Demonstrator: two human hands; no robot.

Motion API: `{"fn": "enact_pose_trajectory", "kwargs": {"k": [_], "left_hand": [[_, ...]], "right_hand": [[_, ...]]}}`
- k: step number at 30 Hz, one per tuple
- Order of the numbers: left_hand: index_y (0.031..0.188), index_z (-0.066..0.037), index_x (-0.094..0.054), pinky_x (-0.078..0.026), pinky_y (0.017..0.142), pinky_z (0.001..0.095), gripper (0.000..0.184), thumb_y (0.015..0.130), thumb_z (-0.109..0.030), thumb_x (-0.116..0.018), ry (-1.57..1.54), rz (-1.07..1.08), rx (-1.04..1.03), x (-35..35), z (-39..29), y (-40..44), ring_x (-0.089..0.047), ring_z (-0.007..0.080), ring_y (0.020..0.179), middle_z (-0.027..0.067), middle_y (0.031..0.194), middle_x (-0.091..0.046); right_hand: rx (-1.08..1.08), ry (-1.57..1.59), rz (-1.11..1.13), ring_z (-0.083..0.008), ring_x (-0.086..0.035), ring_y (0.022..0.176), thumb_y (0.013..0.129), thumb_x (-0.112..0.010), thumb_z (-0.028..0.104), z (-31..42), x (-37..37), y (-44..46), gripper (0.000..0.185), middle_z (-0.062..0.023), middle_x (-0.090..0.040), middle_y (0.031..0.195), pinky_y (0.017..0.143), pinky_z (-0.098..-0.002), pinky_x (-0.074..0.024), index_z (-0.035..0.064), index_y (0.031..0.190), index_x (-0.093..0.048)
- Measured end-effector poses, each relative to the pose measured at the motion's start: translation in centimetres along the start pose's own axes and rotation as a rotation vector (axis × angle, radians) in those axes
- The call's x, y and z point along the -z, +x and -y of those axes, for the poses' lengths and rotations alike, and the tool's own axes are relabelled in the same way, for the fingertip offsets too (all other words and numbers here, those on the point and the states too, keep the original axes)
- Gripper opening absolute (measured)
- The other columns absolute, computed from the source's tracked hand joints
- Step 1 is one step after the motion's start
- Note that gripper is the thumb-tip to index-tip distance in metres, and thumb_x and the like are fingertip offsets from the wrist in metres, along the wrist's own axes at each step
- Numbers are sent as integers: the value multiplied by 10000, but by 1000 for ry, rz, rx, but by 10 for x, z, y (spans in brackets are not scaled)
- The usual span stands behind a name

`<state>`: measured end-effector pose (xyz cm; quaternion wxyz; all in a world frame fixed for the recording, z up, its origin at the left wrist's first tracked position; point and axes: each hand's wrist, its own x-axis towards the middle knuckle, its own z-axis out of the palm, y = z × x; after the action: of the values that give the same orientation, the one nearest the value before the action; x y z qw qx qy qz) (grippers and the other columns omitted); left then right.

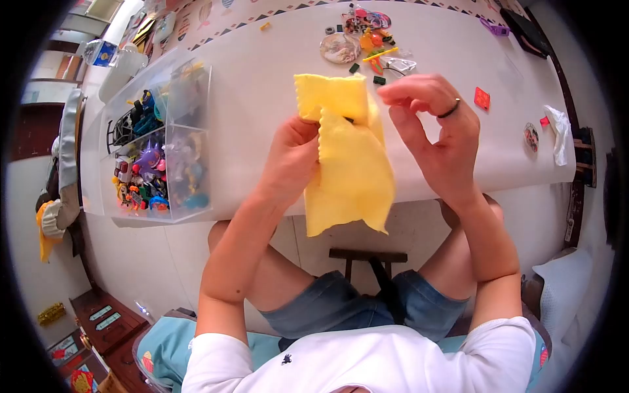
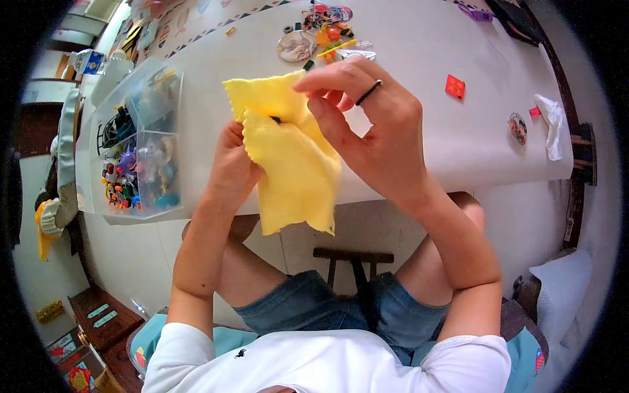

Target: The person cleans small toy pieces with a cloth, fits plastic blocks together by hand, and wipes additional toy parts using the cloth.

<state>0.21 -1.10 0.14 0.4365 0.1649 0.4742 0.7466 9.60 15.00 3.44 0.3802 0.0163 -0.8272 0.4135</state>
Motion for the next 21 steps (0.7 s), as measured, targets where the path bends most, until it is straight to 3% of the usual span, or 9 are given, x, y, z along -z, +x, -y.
{"fn": "enact_pose_trajectory", "kwargs": {"k": [2,4,13,18,21], "left_hand": [[1003,3,-572,-500,712,246,196,837,-101,-572,-6,21,-11,2,0,0,-599,110,813,56,933,-619],[981,-7,-585,-516,729,277,190,800,-61,-604,8,19,-20,7,2,1,-610,148,837,78,962,-615],[981,28,-579,-487,704,232,169,858,-82,-541,333,58,-283,3,2,-2,-595,97,804,66,915,-629],[966,2,-586,-474,712,226,176,818,-92,-598,219,27,-171,1,0,-1,-582,81,799,39,913,-625],[977,28,-574,-471,693,212,166,846,-73,-557,300,0,-127,2,-2,-1,-569,72,777,50,889,-622]], "right_hand": [[13,3,-52,-154,-567,661,694,-654,-3,4,1,0,180,-49,-589,809,550,-241,-465,88,848,-629],[123,-92,32,-167,-568,667,683,-676,22,2,0,-2,194,-45,-581,820,564,-249,-474,103,853,-634],[148,-55,94,-168,-579,681,649,-714,64,-4,-6,-8,194,-31,-582,757,582,-252,-488,102,823,-639],[114,-52,36,-168,-579,670,630,-713,50,-3,-6,-9,198,-23,-579,729,556,-251,-484,103,801,-627],[242,-263,26,-165,-578,664,613,-713,49,2,-7,-7,199,-13,-579,731,544,-257,-483,110,772,-611]]}}
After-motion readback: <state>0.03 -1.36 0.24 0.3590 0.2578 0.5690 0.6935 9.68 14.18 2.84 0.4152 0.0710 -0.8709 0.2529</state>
